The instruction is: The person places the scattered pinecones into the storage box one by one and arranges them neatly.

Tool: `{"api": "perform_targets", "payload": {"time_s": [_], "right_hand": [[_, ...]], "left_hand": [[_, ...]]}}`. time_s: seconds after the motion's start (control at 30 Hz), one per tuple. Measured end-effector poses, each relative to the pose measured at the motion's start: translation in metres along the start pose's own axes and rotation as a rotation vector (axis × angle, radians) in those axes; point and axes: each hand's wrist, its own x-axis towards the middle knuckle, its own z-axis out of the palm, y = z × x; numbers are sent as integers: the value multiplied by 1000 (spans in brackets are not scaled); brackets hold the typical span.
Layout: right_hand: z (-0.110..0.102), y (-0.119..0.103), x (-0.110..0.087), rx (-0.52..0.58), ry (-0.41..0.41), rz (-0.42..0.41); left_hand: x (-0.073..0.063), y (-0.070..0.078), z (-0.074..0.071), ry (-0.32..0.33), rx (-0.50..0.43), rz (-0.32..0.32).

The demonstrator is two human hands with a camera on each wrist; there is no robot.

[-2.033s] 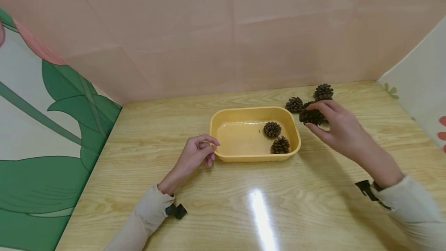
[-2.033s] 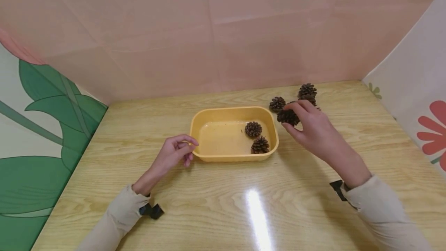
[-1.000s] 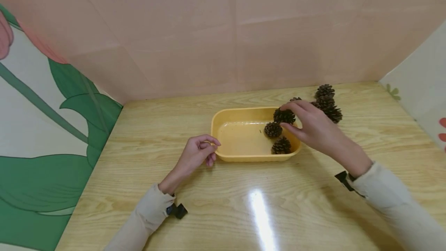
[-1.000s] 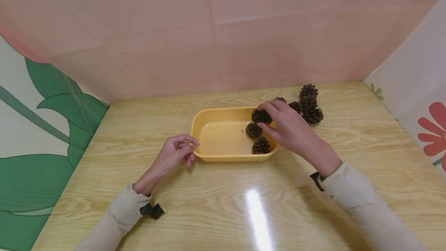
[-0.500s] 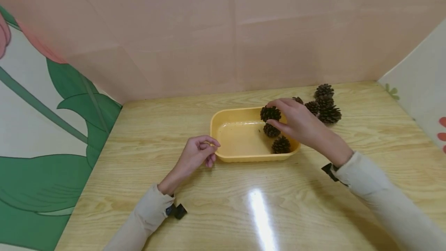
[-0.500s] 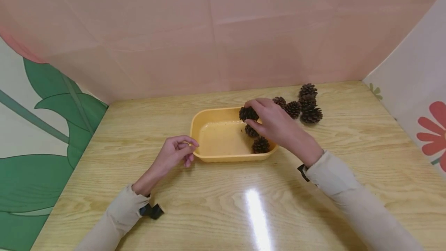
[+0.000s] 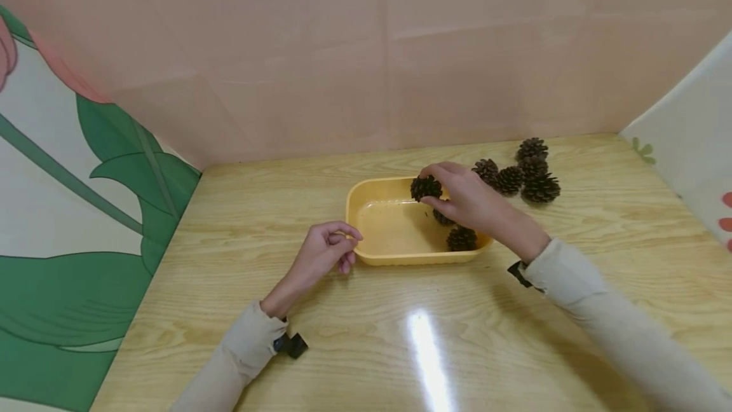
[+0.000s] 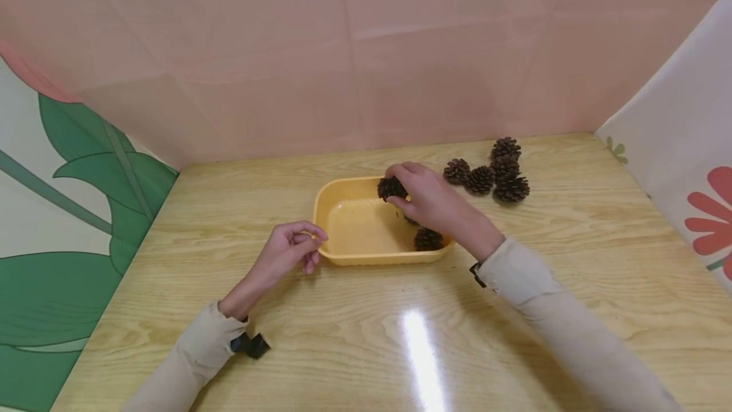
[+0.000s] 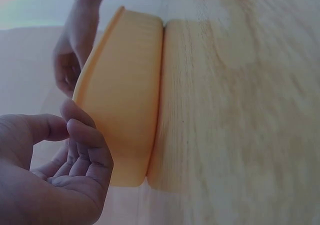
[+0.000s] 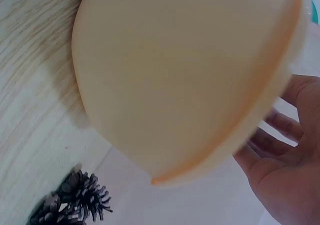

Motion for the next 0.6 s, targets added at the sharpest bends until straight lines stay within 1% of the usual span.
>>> {"api": "perform_targets", "payload": {"time_s": [0.23, 0.6], "right_hand": [[11, 3, 5, 28, -27, 8], [24, 10, 10, 17, -34, 13]], "left_hand": [[0, -1, 0, -11, -11, 3], [0, 0, -1, -10, -18, -9]]}}
